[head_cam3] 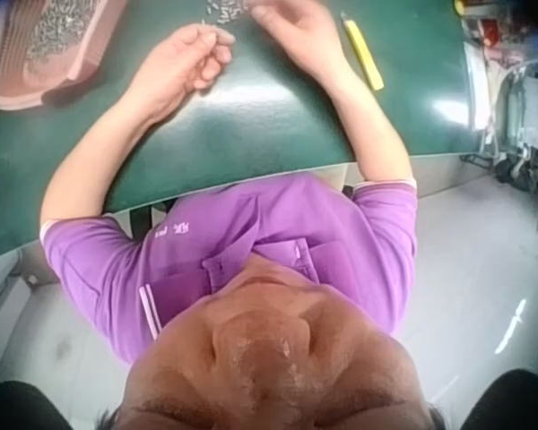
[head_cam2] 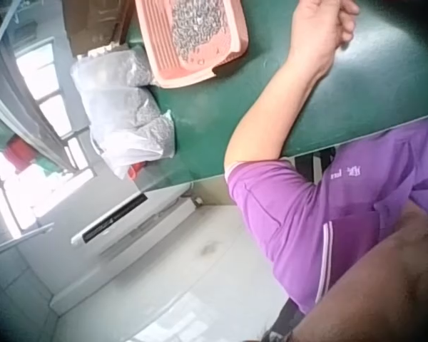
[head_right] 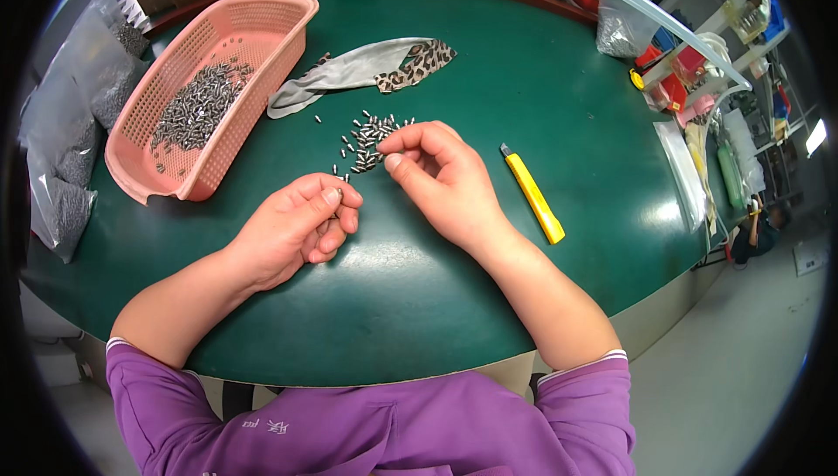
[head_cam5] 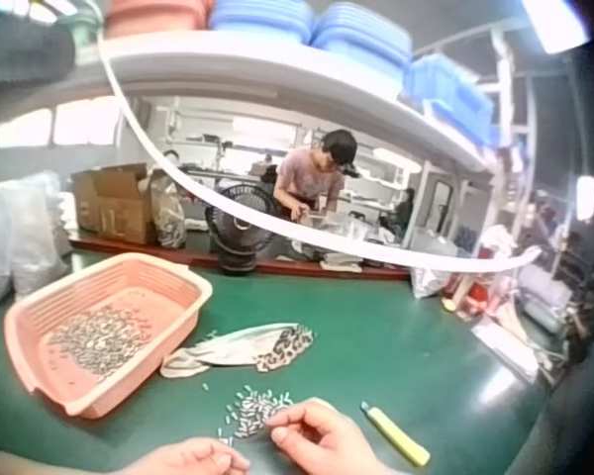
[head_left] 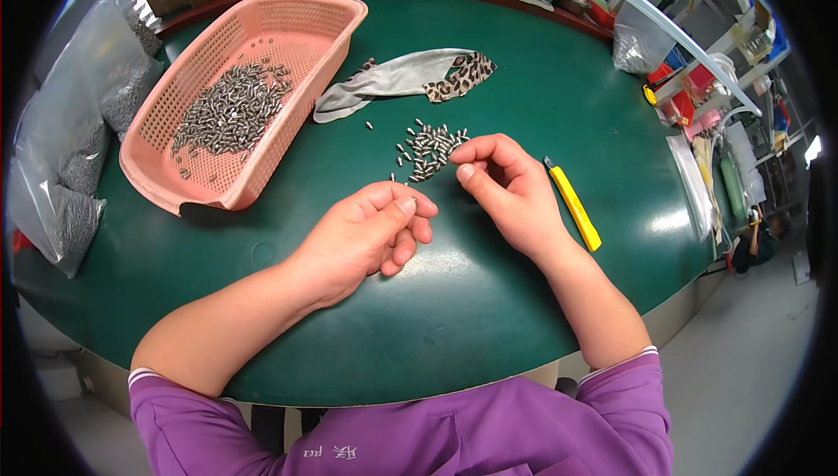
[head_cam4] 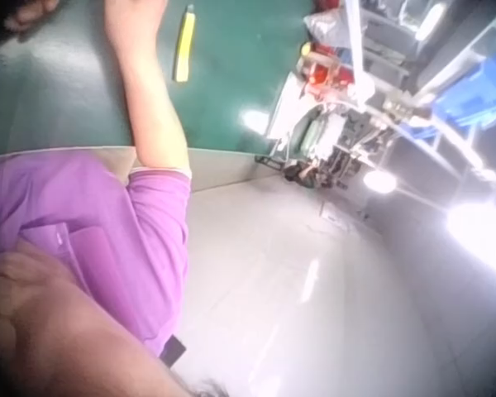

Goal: The recorder is sorting and assembling small metal studs/pins on a workbench using their hands and a utility knife.

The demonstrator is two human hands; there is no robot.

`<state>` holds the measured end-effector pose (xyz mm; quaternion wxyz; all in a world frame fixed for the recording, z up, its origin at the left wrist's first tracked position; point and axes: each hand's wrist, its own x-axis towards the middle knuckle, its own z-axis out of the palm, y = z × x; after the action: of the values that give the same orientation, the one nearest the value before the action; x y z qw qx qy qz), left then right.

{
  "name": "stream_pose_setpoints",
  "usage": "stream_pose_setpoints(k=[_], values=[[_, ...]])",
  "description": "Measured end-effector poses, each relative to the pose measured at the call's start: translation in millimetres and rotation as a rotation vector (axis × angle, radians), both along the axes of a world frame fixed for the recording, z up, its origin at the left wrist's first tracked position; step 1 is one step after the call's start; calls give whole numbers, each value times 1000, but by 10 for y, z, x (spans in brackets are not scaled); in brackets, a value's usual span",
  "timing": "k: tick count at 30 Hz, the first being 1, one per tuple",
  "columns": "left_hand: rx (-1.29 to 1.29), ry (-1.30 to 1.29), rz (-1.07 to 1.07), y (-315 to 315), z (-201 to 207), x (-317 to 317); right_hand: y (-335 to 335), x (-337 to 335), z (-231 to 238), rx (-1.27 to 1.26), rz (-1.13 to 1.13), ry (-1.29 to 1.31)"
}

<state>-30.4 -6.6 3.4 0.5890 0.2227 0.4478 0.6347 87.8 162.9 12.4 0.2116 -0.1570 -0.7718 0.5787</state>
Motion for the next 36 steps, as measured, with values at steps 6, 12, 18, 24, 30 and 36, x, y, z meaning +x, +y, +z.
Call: stream_pose_setpoints(k=[6,12,18,24,30,36], values=[[-2,-43,3,-5,10,3,5,-7,12,229,-57,21],[-2,-84,3,-15,14,-10,26,-28,-44,592,-16,-33],[51,-144,66,-28,7,-21,-30,-38,-52,768,34,-81],[-15,-56,50,2,4,-12,-23,-29,-35,814,43,-49],[-21,70,-40,5,48,6,-112,-28,13,495,231,161],[6,40,-27,0,24,-3,-121,-11,18,458,202,165]])
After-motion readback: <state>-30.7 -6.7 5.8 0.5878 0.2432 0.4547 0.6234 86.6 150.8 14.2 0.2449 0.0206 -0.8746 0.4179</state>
